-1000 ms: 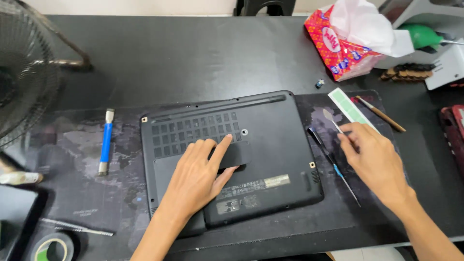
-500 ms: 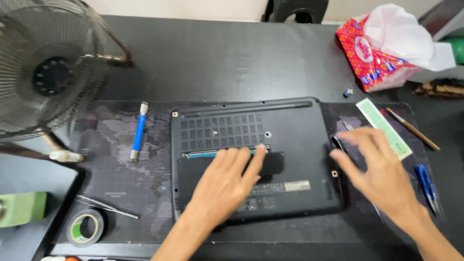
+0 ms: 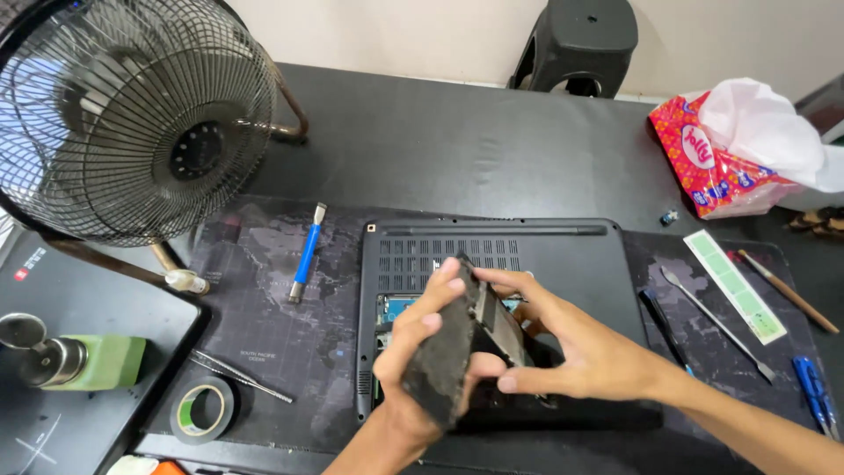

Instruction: The person uses a screwdriver to remove screws from the bottom of a laptop, then uses a prying tool to detach the bottom cover. They remove the hard drive and optical drive, then continue to unscrew and pry open the laptop casing to access internal components.

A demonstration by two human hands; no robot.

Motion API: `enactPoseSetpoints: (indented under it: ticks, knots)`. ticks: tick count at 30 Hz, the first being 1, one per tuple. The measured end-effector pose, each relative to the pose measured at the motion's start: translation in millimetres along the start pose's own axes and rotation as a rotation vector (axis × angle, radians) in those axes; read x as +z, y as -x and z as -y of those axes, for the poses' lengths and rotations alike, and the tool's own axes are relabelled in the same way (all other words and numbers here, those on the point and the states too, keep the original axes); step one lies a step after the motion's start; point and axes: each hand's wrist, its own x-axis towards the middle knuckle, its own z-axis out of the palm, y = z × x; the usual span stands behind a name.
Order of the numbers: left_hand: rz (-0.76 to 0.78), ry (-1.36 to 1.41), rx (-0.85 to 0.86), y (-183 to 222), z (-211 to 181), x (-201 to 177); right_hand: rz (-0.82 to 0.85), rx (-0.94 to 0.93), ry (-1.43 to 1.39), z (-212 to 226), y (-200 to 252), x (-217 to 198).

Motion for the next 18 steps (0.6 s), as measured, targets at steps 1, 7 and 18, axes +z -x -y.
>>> enactPoseSetpoints:
  ticks: [1,7,18]
  knots:
    - [-0.004,-0.001,0.005,-0.6,5.2,-4.7,0.001,-0.002,0.005,-1.5,-9.1,-5.4]
    - [-0.234,0.032,-0.304,-14.4,21.8,-28.0,-0.224,-0.338,0.592,-18.0,-98.3,-56.3]
    - [-0.525,0.209,-0.628,-13.4,47.5,-36.7,-0.534,0.009,1.335,-63.7,-215.8,-106.5]
